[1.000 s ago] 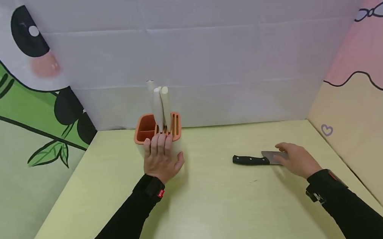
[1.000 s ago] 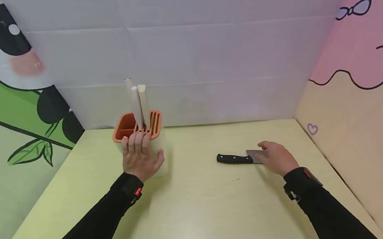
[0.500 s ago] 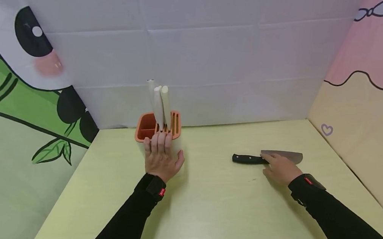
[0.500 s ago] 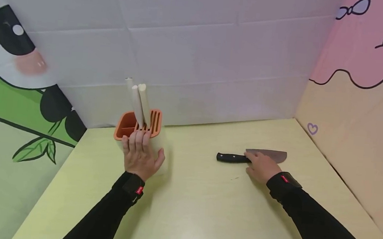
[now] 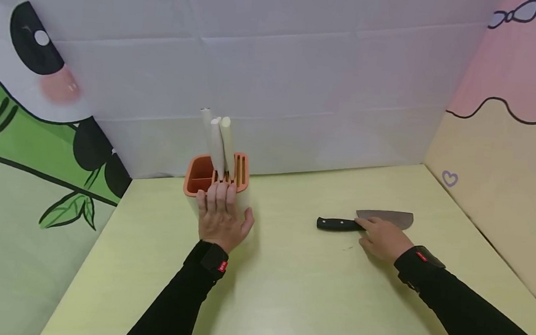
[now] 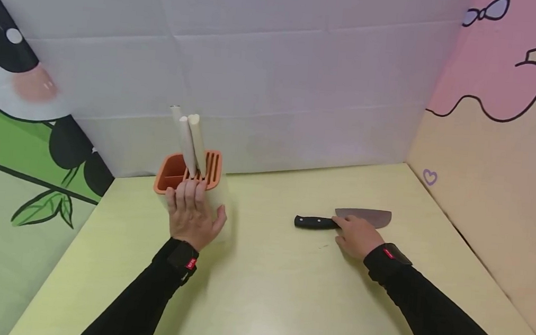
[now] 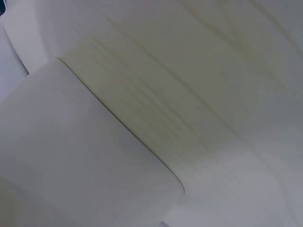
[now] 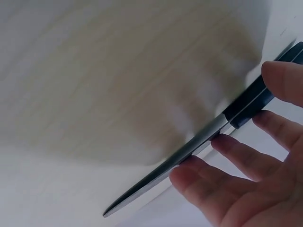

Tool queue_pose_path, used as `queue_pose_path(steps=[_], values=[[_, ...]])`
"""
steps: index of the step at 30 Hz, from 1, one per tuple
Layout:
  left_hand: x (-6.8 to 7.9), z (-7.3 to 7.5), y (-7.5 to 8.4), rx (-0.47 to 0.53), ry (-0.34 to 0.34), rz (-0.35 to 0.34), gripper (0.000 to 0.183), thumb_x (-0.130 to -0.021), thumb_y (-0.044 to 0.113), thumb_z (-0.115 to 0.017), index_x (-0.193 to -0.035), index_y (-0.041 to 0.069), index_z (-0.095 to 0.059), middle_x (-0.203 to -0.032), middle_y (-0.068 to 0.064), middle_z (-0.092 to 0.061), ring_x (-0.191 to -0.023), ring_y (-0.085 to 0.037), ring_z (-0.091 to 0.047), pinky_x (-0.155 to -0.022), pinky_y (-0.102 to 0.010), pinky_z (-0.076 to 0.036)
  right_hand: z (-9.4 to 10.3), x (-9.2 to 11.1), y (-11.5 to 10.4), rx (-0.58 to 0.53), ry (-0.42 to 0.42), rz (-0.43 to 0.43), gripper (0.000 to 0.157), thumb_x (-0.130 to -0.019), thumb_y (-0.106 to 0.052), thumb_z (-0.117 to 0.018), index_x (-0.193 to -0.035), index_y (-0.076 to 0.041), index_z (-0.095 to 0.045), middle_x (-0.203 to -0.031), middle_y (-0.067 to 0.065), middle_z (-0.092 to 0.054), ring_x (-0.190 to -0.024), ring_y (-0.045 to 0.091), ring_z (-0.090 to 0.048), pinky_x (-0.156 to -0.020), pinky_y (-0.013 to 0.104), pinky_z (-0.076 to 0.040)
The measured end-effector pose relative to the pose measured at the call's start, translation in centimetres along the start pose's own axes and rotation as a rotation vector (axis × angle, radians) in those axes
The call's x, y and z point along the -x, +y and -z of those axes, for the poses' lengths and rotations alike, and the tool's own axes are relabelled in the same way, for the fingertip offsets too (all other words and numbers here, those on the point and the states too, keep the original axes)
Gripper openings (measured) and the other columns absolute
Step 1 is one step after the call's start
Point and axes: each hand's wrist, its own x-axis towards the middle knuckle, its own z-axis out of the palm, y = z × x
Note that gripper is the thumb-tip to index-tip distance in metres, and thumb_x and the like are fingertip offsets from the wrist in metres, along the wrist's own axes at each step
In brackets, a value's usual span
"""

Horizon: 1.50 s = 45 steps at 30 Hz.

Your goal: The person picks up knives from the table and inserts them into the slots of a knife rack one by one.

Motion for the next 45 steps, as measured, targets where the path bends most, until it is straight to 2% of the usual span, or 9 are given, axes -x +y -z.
queue_pose_path(steps=[12, 18, 22, 27, 32, 37, 45], values=[[0.0, 0.3, 0.0, 0.019, -0.014, 0.005, 0.068, -0.079, 0.038, -0.055, -0.132, 0.002, -0.034, -0.128, -0.019, -0.037, -0.12, -0.036, -0.039, -0.102, -0.055, -0.03, -0.4, 0.0, -2.8, 0.15, 0.0, 0.093, 0.05, -0.082, -0.01, -0.077, -0.127, 0.004, -0.06, -0.115, 0.022, -0.063, -0.087, 0.035, -0.067, -0.073, 0.043, -0.055], [0.2, 0.4, -0.2, 0.021, -0.03, 0.012, 0.068, -0.08, 0.039, -0.055, -0.132, 0.002, -0.033, -0.129, -0.018, -0.036, -0.12, -0.036, -0.038, -0.102, -0.056, -0.029, -0.4, -0.7, -4.2, 0.201, -0.028, 0.103, 0.047, -0.083, -0.013, -0.078, -0.125, 0.001, -0.061, -0.117, 0.021, -0.062, -0.092, 0.035, -0.067, -0.079, 0.044, -0.055], [0.3, 0.4, -0.2, 0.035, -0.024, 0.027, 0.068, -0.079, 0.038, -0.056, -0.132, 0.002, -0.034, -0.129, -0.018, -0.038, -0.121, -0.036, -0.038, -0.102, -0.056, -0.029, -0.8, -1.6, -4.6, 0.214, -0.006, 0.14, 0.046, -0.083, -0.01, -0.077, -0.125, 0.001, -0.061, -0.113, 0.02, -0.063, -0.095, 0.035, -0.066, -0.081, 0.044, -0.054], [0.0, 0.4, 0.0, 0.064, -0.019, 0.046, 0.065, -0.08, 0.037, -0.057, -0.131, 0.003, -0.036, -0.129, -0.017, -0.04, -0.122, -0.035, -0.039, -0.103, -0.056, -0.029, -1.2, -2.5, -4.7, 0.227, 0.002, 0.157, 0.038, -0.087, -0.004, -0.071, -0.124, 0.001, -0.061, -0.113, 0.019, -0.065, -0.099, 0.036, -0.064, -0.085, 0.046, -0.052], [-0.1, 0.5, 0.1, 0.077, -0.028, 0.048, 0.061, -0.083, 0.037, -0.053, -0.13, 0.002, -0.037, -0.128, -0.017, -0.04, -0.121, -0.035, -0.039, -0.103, -0.055, -0.03, -1.4, -3.0, -4.6, 0.262, -0.056, 0.148, 0.034, -0.091, -0.001, -0.065, -0.125, 0.0, -0.06, -0.111, 0.018, -0.066, -0.101, 0.035, -0.064, -0.084, 0.045, -0.052], [-0.1, 0.5, 0.2, 0.08, -0.04, 0.046, 0.062, -0.082, 0.037, -0.055, -0.13, 0.002, -0.037, -0.127, -0.017, -0.039, -0.122, -0.036, -0.039, -0.102, -0.055, -0.03, -1.4, -3.3, -4.6, 0.283, -0.089, 0.136, 0.033, -0.09, 0.005, -0.063, -0.123, -0.001, -0.06, -0.104, 0.016, -0.067, -0.096, 0.032, -0.065, -0.079, 0.043, -0.054], [-0.4, 0.8, 0.5, 0.091, -0.024, 0.077, 0.057, -0.083, 0.035, -0.051, -0.127, 0.002, -0.039, -0.126, -0.017, -0.041, -0.12, -0.035, -0.041, -0.102, -0.055, -0.031, -1.4, -3.6, -4.1, 0.307, -0.068, 0.182, 0.032, -0.086, 0.007, -0.066, -0.116, -0.003, -0.062, -0.095, 0.013, -0.068, -0.087, 0.03, -0.066, -0.075, 0.041, -0.055]])
